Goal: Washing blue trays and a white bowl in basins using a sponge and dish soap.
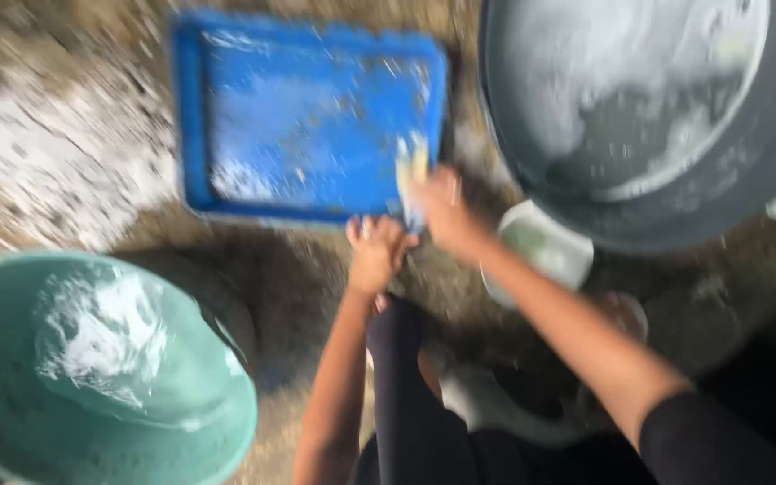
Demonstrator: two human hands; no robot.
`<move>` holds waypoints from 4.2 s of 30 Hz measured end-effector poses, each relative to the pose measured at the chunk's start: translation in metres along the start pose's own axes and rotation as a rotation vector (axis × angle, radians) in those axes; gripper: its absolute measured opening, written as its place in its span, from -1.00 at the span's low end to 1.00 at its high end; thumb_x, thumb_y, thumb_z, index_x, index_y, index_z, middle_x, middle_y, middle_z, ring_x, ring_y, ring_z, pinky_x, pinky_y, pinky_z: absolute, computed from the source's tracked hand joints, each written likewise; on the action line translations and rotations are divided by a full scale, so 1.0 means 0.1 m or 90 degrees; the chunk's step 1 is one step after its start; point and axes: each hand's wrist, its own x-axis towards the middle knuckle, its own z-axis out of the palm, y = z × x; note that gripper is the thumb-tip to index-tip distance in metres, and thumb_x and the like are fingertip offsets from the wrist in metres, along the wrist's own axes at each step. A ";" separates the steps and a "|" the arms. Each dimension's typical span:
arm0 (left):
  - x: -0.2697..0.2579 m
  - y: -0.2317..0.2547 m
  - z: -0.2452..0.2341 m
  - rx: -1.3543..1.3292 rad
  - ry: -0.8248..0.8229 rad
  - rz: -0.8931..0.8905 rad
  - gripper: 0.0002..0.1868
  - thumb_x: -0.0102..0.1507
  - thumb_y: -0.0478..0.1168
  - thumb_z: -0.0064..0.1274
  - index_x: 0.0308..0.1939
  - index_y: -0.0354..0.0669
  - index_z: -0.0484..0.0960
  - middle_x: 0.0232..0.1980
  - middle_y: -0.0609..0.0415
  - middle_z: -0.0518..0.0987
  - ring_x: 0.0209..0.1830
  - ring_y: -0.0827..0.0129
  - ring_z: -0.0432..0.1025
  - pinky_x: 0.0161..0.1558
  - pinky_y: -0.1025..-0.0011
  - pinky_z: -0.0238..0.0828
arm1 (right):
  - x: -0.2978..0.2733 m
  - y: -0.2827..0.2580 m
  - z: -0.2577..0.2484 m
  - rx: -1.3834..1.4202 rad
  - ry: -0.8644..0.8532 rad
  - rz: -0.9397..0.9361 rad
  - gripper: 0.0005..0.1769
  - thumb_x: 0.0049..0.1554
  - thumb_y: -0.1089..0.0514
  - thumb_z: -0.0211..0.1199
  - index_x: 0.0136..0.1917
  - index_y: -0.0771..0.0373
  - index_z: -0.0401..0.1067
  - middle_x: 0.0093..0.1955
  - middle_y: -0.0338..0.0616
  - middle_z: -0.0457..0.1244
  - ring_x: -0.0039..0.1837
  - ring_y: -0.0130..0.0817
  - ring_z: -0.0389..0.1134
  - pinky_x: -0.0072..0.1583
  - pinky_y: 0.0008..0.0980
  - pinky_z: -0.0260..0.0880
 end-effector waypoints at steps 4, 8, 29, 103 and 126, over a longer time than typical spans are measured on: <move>-0.12 0.22 -0.17 -0.027 -0.006 -0.049 -0.75 0.32 0.00 0.14 -0.06 -0.04 0.63 -0.10 0.06 0.52 0.05 0.05 0.37 0.32 -0.14 0.01 | 0.26 -0.03 -0.16 -0.005 0.057 0.087 -0.61 0.20 0.33 0.05 0.26 0.35 0.49 0.32 0.11 0.30 0.37 0.12 0.17 0.42 0.01 0.14; -0.01 0.07 -0.08 -0.023 0.048 -0.015 -0.79 0.29 -0.03 0.12 -0.11 -0.02 0.62 -0.11 0.07 0.52 0.07 0.08 0.38 0.34 -0.13 0.01 | -0.10 -0.23 -0.04 -0.051 0.056 -0.020 -0.71 0.17 0.29 0.07 0.11 0.34 0.52 0.19 0.01 0.32 0.31 0.03 0.29 0.44 0.14 0.09; -0.22 -0.31 0.00 0.061 0.031 -0.099 -0.60 0.18 -0.39 0.04 0.10 -0.41 0.52 0.07 -0.25 0.53 0.27 -0.20 0.35 0.43 0.01 0.23 | 0.03 -0.59 0.20 0.028 -0.031 0.000 -0.38 0.08 0.46 0.19 0.41 0.26 0.39 0.51 -0.04 0.17 0.46 0.00 0.17 0.46 -0.13 0.24; -0.23 -0.08 -0.34 0.129 0.020 -0.138 -0.39 0.25 -0.38 -0.08 0.41 -0.45 0.30 0.60 -0.23 0.16 0.63 -0.04 0.00 0.50 -0.28 -0.21 | 0.50 -0.99 0.04 0.036 -0.047 -0.007 -0.46 0.00 0.45 0.22 0.28 0.31 0.49 0.41 0.05 0.25 0.36 0.06 0.22 0.39 -0.17 0.29; -0.43 -0.38 -0.22 0.232 -0.038 -0.070 -0.42 0.28 -0.35 -0.11 0.41 -0.42 0.37 0.65 -0.03 0.08 0.67 0.17 -0.03 0.49 -0.36 -0.17 | 0.78 -0.29 -0.40 -0.176 -0.030 -0.015 -0.48 0.02 0.44 0.28 0.26 0.24 0.55 0.36 -0.09 0.27 0.30 -0.02 0.26 0.32 -0.14 0.35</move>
